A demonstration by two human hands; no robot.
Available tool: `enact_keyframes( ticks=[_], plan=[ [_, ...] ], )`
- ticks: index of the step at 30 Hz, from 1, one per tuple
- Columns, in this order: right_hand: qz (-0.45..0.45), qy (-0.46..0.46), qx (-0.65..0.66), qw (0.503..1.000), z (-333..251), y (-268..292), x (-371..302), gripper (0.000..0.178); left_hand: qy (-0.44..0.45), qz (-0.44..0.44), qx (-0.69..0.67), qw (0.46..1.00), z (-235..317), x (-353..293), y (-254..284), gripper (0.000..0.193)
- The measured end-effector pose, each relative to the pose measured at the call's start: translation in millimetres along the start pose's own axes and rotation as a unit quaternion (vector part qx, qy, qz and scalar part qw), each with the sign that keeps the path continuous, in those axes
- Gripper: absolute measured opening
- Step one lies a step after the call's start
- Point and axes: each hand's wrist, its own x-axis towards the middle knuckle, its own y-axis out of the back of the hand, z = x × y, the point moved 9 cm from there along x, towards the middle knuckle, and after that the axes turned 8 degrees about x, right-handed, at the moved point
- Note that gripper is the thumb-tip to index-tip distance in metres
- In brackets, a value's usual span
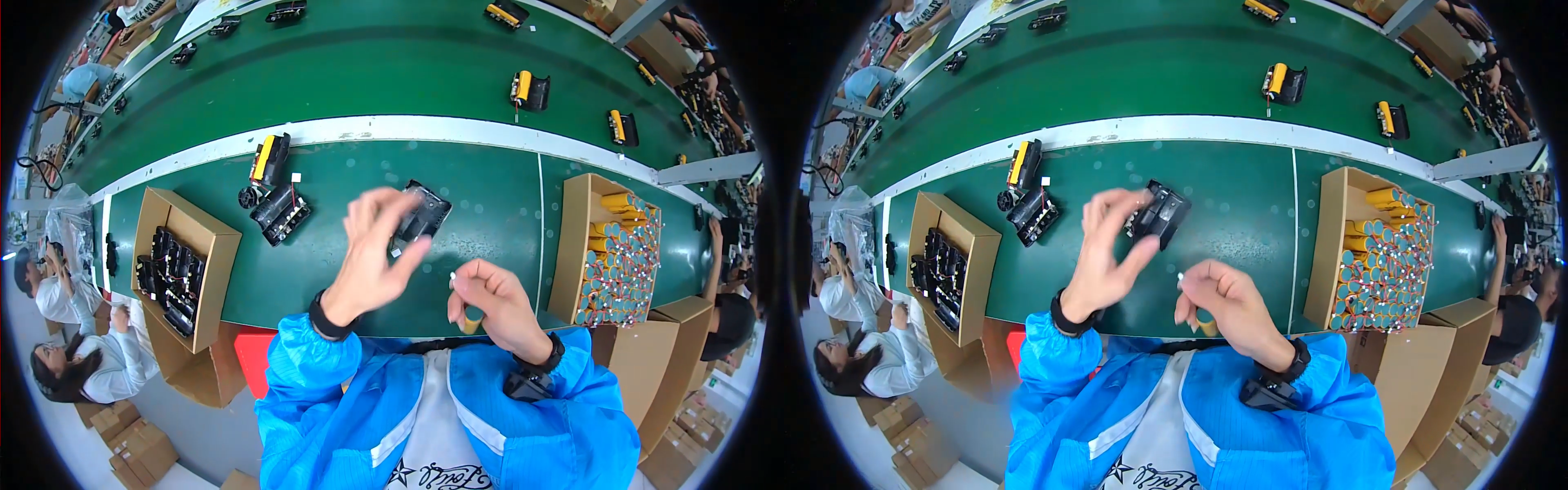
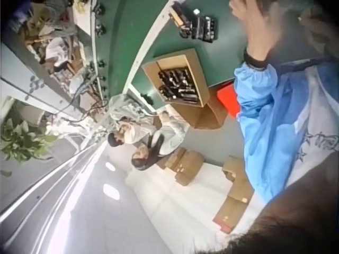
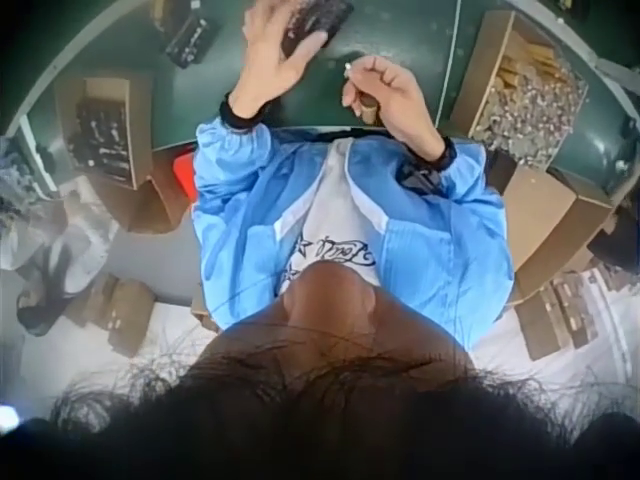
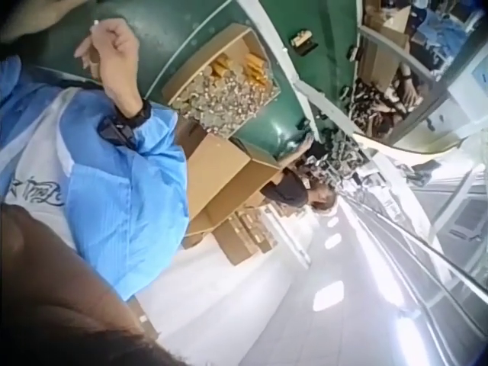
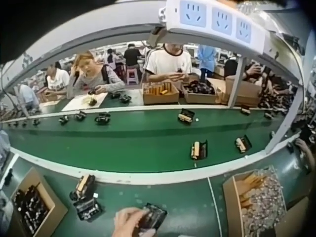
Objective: The person assembles battery packs by hand by picking up a battery and a plastic housing, inserting the battery, and connecting the wires. They then place the assembled unit onto a conveyor belt and repeat the process.
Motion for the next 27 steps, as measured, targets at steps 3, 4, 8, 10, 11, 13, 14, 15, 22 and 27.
enact_keyframes(
  ticks=[3, 4, 8, 10, 11, 13, 14, 15, 22, 27],
  plan=[
    [0.022, 0.069, -0.020, 0.997, -7.8, 1.9, 32.4, 0.013, 0.058, -0.044, 0.132, 0.988, -32.2, -2.3, -33.0, 0.055],
    [0.034, 0.105, -0.033, 0.993, -12.9, 5.3, 44.5, 0.014, 0.086, -0.064, 0.195, 0.975, -41.7, -3.0, -42.0, 0.060],
    [0.130, 0.325, -0.333, 0.876, -46.2, 4.2, 70.7, 0.009, 0.071, -0.129, 0.184, 0.972, -42.7, 1.4, -53.4, 0.055],
    [0.148, 0.334, -0.402, 0.840, -51.7, 1.7, 78.6, 0.008, 0.073, -0.133, 0.181, 0.972, -44.7, 1.9, -54.4, 0.053],
    [0.167, 0.342, -0.470, 0.797, -54.6, -1.5, 80.3, 0.007, 0.073, -0.135, 0.175, 0.972, -45.4, 2.1, -55.2, 0.052],
    [0.182, 0.348, -0.534, 0.749, -54.5, -5.4, 83.0, 0.006, 0.075, -0.138, 0.171, 0.973, -46.4, 2.0, -54.7, 0.050],
    [0.176, 0.326, -0.509, 0.777, -49.0, -0.7, 88.3, 0.007, 0.072, -0.140, 0.175, 0.972, -46.2, 1.8, -54.7, 0.049],
    [0.170, 0.304, -0.484, 0.803, -43.1, 4.1, 93.4, 0.008, 0.068, -0.142, 0.178, 0.971, -45.8, 1.6, -54.9, 0.048],
    [0.173, 0.268, -0.455, 0.832, -37.5, 8.7, 103.5, 0.008, 0.065, -0.156, 0.181, 0.969, -44.9, 3.8, -56.2, 0.046],
    [0.193, 0.254, -0.456, 0.831, -43.2, 3.5, 105.9, 0.004, 0.038, -0.163, 0.212, 0.963, -39.3, 7.2, -58.1, 0.041]
  ],
)
